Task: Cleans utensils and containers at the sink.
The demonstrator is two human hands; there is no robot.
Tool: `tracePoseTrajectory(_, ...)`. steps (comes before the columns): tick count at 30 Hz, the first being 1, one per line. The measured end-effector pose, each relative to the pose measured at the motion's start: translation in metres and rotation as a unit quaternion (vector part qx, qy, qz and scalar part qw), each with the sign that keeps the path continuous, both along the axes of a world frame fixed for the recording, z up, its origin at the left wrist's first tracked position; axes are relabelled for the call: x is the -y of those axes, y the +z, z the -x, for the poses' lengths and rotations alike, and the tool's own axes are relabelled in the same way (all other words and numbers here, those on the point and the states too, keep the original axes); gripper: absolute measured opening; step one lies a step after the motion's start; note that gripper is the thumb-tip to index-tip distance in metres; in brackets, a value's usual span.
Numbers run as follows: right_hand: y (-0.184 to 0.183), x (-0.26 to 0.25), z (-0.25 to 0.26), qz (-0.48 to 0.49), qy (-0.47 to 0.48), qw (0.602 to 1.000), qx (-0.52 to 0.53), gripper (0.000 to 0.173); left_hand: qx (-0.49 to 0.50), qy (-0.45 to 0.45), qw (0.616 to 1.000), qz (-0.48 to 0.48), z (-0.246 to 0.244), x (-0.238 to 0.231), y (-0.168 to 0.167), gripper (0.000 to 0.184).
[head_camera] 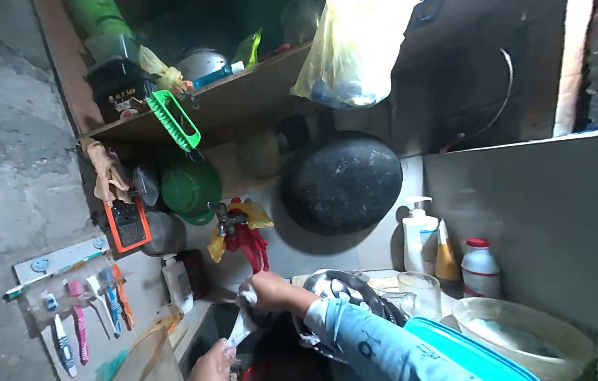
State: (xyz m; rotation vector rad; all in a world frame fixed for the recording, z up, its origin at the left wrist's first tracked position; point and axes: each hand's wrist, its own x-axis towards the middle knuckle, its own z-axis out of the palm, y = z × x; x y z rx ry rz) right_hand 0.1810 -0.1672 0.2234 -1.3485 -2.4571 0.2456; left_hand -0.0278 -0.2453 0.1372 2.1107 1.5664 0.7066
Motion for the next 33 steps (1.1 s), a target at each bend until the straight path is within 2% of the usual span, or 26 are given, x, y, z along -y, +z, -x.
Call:
tracePoseTrajectory(3, -0.006, -0.016, 0.0, 0.006, -0.066, 0.97, -0.233, 0.023, 0.197, 0.01, 0.98, -0.028, -0.017, 0.009, -0.018, 0.03)
tracePoseTrajectory(5, -0.014, -0.015, 0.015, 0.025, -0.14, 0.918, -0.371, 0.024, 0.297, 0.022, 0.954, -0.023, -0.035, 0.012, -0.024, 0.03)
tracePoseTrajectory(6, -0.021, -0.015, 0.024, 0.039, -0.175, 0.874, -0.451, 0.023, 0.324, 0.024, 0.946, -0.018, -0.039, 0.011, -0.025, 0.03)
tracePoseTrajectory(9, -0.04, -0.01, 0.052, 0.098, -0.221, 0.691, -0.681, 0.021, 0.35, 0.026, 0.936, -0.007, -0.041, 0.005, -0.024, 0.03)
tracePoseTrajectory(10, -0.045, -0.003, 0.06, 0.131, -0.22, 0.651, -0.715, 0.023, 0.349, 0.034, 0.936, -0.006, -0.041, 0.002, -0.024, 0.03)
tracePoseTrajectory(11, -0.051, 0.006, 0.067, 0.167, -0.216, 0.632, -0.725, 0.025, 0.347, 0.051, 0.937, -0.005, -0.042, -0.001, -0.024, 0.03)
tracePoseTrajectory(14, -0.066, 0.029, 0.086, 0.242, -0.172, 0.643, -0.706, 0.026, 0.329, 0.107, 0.938, 0.027, -0.042, -0.006, -0.019, 0.043)
tracePoseTrajectory(16, -0.071, 0.041, 0.085, 0.256, -0.15, 0.667, -0.684, 0.03, 0.322, 0.118, 0.938, 0.044, -0.041, -0.009, -0.024, 0.042)
tracePoseTrajectory(19, -0.075, 0.053, 0.066, 0.245, -0.133, 0.734, -0.619, 0.033, 0.258, 0.042, 0.96, 0.097, -0.02, -0.016, -0.028, 0.03)
tracePoseTrajectory(21, -0.08, 0.055, 0.051, 0.196, -0.109, 0.791, -0.569, 0.032, 0.184, -0.022, 0.974, 0.133, -0.002, -0.025, -0.017, 0.024)
tracePoseTrajectory(23, -0.083, 0.052, 0.041, 0.157, -0.097, 0.825, -0.534, 0.035, 0.246, -0.052, 0.958, 0.134, 0.005, -0.03, -0.002, 0.028)
tracePoseTrajectory(25, -0.088, 0.052, 0.04, 0.147, -0.091, 0.829, -0.532, 0.042, 0.368, -0.046, 0.924, 0.096, -0.007, -0.025, 0.012, 0.037)
tracePoseTrajectory(27, -0.091, 0.059, 0.04, 0.146, -0.087, 0.828, -0.535, 0.05, 0.447, -0.018, 0.894, 0.038, -0.033, -0.029, 0.018, 0.032)
tracePoseTrajectory(29, -0.092, 0.07, 0.038, 0.141, -0.111, 0.818, -0.547, 0.053, 0.459, 0.01, 0.888, -0.001, -0.056, -0.035, 0.026, 0.029)
tracePoseTrajectory(33, -0.101, 0.097, 0.028, 0.124, -0.127, 0.785, -0.594, 0.052, 0.44, 0.01, 0.896, -0.052, -0.075, -0.053, 0.049, 0.026)
